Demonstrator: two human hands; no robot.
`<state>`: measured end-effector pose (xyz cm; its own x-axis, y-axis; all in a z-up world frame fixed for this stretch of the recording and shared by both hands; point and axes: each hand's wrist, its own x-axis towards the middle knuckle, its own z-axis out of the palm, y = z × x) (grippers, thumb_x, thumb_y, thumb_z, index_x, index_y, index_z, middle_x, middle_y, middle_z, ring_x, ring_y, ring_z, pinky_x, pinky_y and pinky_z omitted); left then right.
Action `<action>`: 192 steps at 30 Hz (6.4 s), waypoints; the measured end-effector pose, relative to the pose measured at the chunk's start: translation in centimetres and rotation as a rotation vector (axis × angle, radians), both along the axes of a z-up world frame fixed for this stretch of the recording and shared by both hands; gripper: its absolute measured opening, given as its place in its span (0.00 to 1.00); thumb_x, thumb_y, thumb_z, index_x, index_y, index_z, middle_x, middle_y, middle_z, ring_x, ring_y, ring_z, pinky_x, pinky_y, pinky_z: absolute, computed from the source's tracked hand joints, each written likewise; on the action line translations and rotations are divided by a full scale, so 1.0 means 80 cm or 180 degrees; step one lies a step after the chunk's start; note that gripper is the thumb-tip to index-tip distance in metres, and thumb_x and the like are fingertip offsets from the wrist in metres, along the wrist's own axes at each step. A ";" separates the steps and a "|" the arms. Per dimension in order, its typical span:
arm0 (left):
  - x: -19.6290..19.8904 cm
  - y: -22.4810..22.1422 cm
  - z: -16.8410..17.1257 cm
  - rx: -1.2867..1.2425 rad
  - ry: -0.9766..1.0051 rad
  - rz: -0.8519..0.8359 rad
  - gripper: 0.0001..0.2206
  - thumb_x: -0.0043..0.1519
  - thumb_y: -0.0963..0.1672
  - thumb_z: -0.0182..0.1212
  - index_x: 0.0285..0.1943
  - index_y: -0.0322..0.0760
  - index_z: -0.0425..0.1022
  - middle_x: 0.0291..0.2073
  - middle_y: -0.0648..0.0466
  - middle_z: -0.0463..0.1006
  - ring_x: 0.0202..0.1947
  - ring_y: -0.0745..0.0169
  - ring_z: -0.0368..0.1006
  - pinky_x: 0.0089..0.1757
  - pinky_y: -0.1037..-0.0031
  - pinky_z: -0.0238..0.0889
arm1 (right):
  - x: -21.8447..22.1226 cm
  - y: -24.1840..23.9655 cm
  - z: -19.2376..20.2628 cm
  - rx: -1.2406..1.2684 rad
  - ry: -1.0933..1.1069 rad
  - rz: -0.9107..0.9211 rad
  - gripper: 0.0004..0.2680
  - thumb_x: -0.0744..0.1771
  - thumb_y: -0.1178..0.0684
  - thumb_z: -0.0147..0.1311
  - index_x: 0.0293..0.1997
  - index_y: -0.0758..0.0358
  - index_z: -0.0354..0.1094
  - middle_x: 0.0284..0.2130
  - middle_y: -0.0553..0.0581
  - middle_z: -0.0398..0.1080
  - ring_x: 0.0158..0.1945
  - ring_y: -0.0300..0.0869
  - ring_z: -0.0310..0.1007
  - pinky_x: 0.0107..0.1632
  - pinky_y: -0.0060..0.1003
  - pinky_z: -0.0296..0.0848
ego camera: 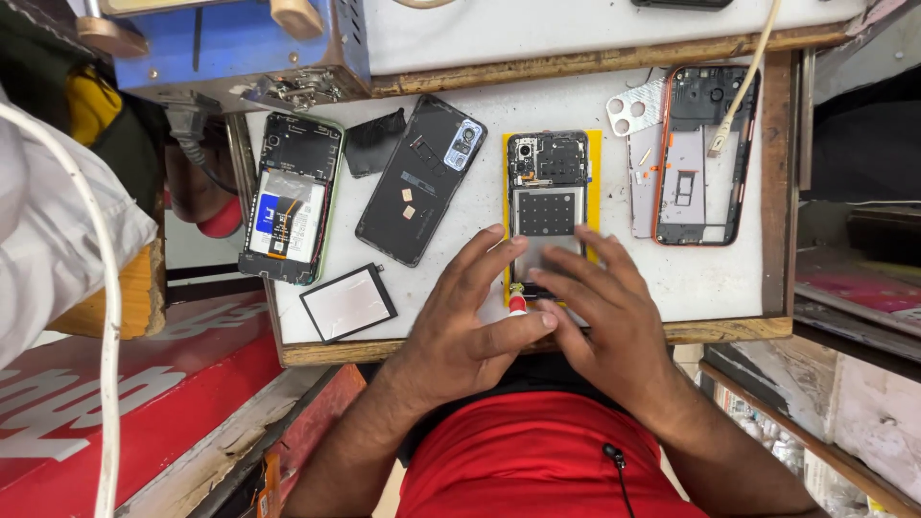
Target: The person uses a red-handled tool to scrape and clean the internal components of a disassembled smartphone. They then pick up a different smartphone, turn it over, and inspect the screen.
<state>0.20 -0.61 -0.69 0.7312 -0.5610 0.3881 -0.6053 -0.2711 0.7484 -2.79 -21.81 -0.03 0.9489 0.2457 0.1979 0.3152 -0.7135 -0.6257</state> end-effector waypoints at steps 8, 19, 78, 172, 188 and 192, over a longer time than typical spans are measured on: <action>-0.006 -0.008 -0.016 -0.0018 -0.0126 0.0029 0.23 0.63 0.40 0.73 0.62 0.60 0.69 0.73 0.45 0.56 0.75 0.32 0.59 0.72 0.47 0.63 | 0.021 0.004 -0.006 0.1175 0.0293 0.0721 0.12 0.64 0.62 0.62 0.50 0.58 0.75 0.44 0.50 0.78 0.53 0.46 0.78 0.55 0.40 0.77; -0.008 -0.004 -0.017 -0.0017 -0.0116 -0.0004 0.24 0.63 0.39 0.74 0.61 0.60 0.67 0.74 0.46 0.53 0.75 0.34 0.59 0.69 0.49 0.68 | 0.025 0.010 0.018 0.0917 -0.0087 0.0519 0.11 0.61 0.59 0.68 0.44 0.54 0.75 0.40 0.46 0.79 0.50 0.45 0.75 0.51 0.36 0.76; -0.013 -0.014 -0.026 -0.0084 -0.0198 0.0094 0.23 0.65 0.40 0.72 0.62 0.58 0.64 0.71 0.44 0.55 0.74 0.37 0.61 0.69 0.51 0.69 | 0.015 0.013 0.020 0.0821 0.0111 0.0262 0.12 0.60 0.59 0.69 0.45 0.56 0.77 0.39 0.47 0.80 0.48 0.43 0.73 0.47 0.33 0.74; -0.016 -0.063 -0.037 -0.0796 -0.0210 0.0548 0.35 0.66 0.38 0.69 0.73 0.44 0.44 0.41 0.46 0.79 0.38 0.55 0.82 0.35 0.70 0.77 | -0.013 -0.049 -0.053 0.0574 0.0087 -0.0294 0.06 0.63 0.56 0.68 0.38 0.59 0.74 0.39 0.52 0.79 0.46 0.40 0.79 0.46 0.33 0.79; -0.014 -0.066 -0.031 -0.0559 -0.0406 0.0443 0.35 0.67 0.37 0.69 0.74 0.44 0.43 0.42 0.46 0.77 0.39 0.55 0.81 0.36 0.71 0.78 | -0.016 -0.051 -0.059 0.0565 0.0106 -0.0372 0.06 0.62 0.57 0.68 0.38 0.60 0.74 0.38 0.52 0.79 0.45 0.41 0.79 0.45 0.33 0.78; -0.009 -0.068 -0.025 -0.0586 -0.0483 0.0364 0.34 0.67 0.37 0.68 0.73 0.44 0.45 0.42 0.46 0.77 0.40 0.54 0.81 0.37 0.69 0.78 | -0.013 -0.049 -0.056 0.0548 0.0092 -0.0396 0.08 0.63 0.56 0.69 0.40 0.57 0.74 0.39 0.50 0.79 0.46 0.40 0.79 0.48 0.35 0.78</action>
